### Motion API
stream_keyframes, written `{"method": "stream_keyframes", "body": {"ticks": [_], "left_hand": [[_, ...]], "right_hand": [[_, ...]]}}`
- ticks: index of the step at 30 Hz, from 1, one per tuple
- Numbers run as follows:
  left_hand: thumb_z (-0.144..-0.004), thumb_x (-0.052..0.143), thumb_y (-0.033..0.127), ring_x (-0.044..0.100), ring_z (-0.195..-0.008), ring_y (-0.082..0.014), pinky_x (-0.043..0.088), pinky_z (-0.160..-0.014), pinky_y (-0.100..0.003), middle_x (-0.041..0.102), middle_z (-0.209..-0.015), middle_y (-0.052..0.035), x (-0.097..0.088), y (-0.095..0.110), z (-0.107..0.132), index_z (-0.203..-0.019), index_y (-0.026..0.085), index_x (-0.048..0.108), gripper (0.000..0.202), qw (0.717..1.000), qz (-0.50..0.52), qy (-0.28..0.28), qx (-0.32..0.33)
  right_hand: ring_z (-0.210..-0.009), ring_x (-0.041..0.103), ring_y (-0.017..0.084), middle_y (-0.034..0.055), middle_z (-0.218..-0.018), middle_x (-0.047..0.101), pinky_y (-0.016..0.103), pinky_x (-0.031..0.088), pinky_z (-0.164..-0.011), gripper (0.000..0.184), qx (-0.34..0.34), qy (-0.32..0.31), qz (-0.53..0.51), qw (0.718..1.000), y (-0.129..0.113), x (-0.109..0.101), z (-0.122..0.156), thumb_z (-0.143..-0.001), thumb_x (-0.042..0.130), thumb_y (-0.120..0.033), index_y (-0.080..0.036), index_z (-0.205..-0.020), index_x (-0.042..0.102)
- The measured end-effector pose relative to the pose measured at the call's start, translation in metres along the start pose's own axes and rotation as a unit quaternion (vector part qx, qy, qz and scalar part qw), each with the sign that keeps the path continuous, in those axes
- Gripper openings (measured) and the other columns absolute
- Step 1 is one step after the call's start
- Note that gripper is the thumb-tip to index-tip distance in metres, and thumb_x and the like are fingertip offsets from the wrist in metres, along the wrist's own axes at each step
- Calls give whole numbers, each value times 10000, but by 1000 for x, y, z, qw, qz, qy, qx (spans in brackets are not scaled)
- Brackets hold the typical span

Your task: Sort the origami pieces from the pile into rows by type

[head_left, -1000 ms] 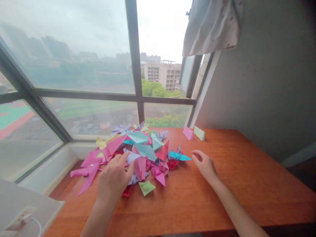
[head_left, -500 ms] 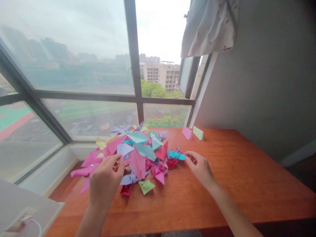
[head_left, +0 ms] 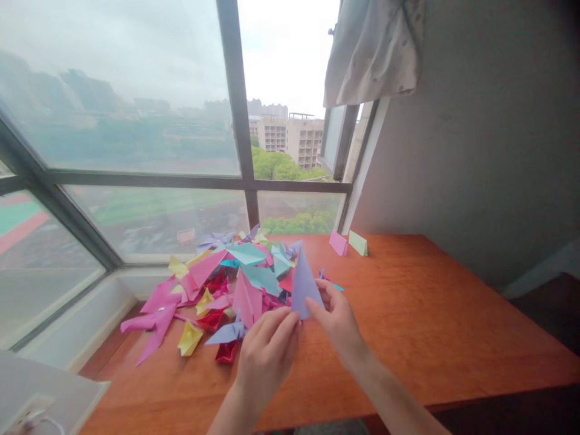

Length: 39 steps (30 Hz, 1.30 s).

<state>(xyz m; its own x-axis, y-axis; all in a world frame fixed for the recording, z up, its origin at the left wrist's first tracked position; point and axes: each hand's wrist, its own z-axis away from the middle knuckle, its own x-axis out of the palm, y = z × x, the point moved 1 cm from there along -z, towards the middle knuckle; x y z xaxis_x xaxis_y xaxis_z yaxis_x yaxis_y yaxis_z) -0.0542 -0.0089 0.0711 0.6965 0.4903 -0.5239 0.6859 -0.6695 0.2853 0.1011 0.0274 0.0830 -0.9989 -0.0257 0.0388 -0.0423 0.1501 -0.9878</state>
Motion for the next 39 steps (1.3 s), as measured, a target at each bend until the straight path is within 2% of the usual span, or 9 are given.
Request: {"method": "stream_keyframes", "body": {"ticks": [4,7,11,17,23,27,30,34,39], "left_hand": [[-896,586,160,699,-860,-188,576,-779,-300,728,-1060,-92,6,4,5,-1421,223,411,557,997,62,-41,-38],[-908,575,215,694,-807,-173,577,-730,-298,713,-1099,-90,-3,-4,2,-1454,228,349,591,991,67,-13,-117],[-903,604,242,684,-775,-158,576,-700,-284,718,-1081,-78,-18,-19,-10,-1349,229,471,465,980,86,-1,-178],[-882,616,209,683,-672,-136,552,-593,-213,759,-905,-38,-19,-23,-19,-1158,216,634,277,968,161,-57,-183],[-861,598,164,683,-658,-139,525,-592,-205,756,-817,-27,-9,-23,-19,-899,198,719,131,963,187,-84,-173],[-869,602,213,696,-665,-161,539,-580,-214,749,-784,-43,-1,-26,-19,-919,173,710,126,943,218,-93,-235],[-876,598,195,699,-721,-162,550,-640,-223,750,-846,-43,4,-26,-20,-918,189,712,121,949,212,-94,-214],[-903,575,172,692,-747,-149,546,-659,-217,742,-892,-37,11,-22,-25,-931,208,694,128,961,190,-91,-180],[-899,562,107,700,-816,-160,557,-739,-236,735,-937,-52,23,-15,-26,-1014,209,673,189,982,146,-71,-92]], "right_hand": [[-795,670,210,32,-888,717,315,544,-712,173,-55,11,124,991,7,-17,-2,-855,599,-342,-219,-956,666],[-817,647,210,38,-865,707,320,518,-740,129,-172,5,274,946,1,-37,-1,-873,567,-246,-236,-908,691],[-890,621,206,43,-901,702,328,502,-786,211,-288,-38,379,879,-12,-61,1,-895,531,-152,-268,-941,701],[-886,615,196,49,-912,710,322,502,-778,224,-332,-88,460,819,-24,-77,1,-931,513,-169,-265,-972,712],[-864,622,183,48,-895,705,300,505,-757,186,-332,-104,439,828,-25,-87,-3,-922,533,-169,-249,-941,700],[-832,630,169,45,-877,689,280,511,-741,138,-311,-95,411,851,-21,-101,-11,-920,551,-189,-234,-902,680],[-828,638,169,42,-870,687,276,512,-742,136,-295,-96,414,856,-17,-118,-19,-920,547,-212,-236,-884,676],[-719,623,163,36,-843,695,263,482,-638,148,-240,-17,457,857,-2,-158,-42,-900,547,-282,-227,-882,683],[-660,620,186,55,-773,704,275,448,-614,282,-117,233,484,835,33,-229,-86,-830,557,-436,-180,-821,676]]}}
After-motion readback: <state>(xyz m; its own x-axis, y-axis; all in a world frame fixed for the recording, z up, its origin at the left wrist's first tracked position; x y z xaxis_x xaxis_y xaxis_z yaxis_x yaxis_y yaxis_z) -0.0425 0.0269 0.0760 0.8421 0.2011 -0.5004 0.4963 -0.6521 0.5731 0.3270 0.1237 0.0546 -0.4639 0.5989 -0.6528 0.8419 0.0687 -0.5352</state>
